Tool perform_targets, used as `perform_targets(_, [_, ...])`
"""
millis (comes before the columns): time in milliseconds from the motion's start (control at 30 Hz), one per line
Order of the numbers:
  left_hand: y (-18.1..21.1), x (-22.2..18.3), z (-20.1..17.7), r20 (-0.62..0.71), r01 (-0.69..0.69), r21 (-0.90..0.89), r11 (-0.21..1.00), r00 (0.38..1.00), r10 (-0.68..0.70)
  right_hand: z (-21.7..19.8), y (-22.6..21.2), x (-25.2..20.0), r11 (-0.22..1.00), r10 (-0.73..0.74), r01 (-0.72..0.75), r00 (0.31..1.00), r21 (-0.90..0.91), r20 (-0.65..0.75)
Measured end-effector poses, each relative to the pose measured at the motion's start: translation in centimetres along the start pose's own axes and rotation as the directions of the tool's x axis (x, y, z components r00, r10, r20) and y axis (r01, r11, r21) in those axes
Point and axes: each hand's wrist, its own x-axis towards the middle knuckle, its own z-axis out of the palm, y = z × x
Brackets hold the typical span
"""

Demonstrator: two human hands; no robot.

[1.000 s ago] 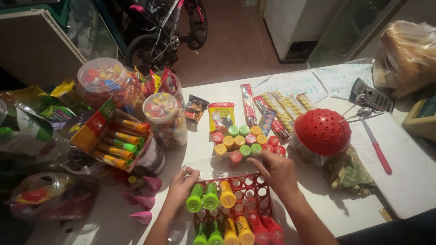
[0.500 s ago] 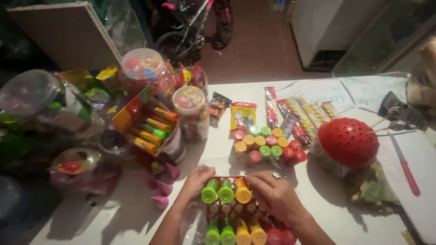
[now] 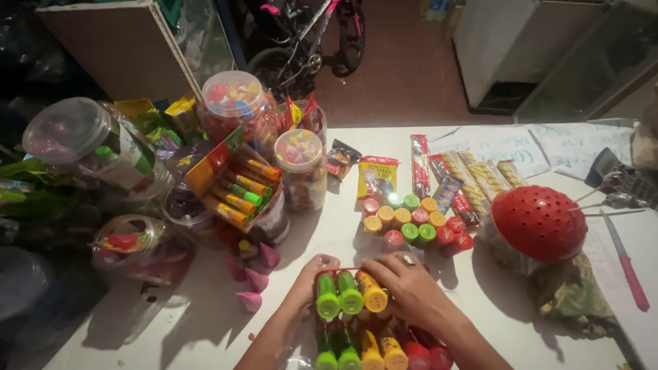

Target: Arranging small colorful cylindrical containers into a red plastic grid tray on a table.

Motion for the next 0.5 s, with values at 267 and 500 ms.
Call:
perform_targets(267, [2.3,-5.3,-0.6,0.085,-0.207,0.472,0.857,0.978,0.19,1.7,0.7,-0.3,0.974,0.189,-0.193,0.981,0.117,0.043])
perform_targets(500, [1.9,-5.2,-0.7,0.243,-0.247,0.457,0.855,0.959,0.147,-0.2,0.6,-0.6,0.923,0.352,-0.374,0.916,0.092,0.192])
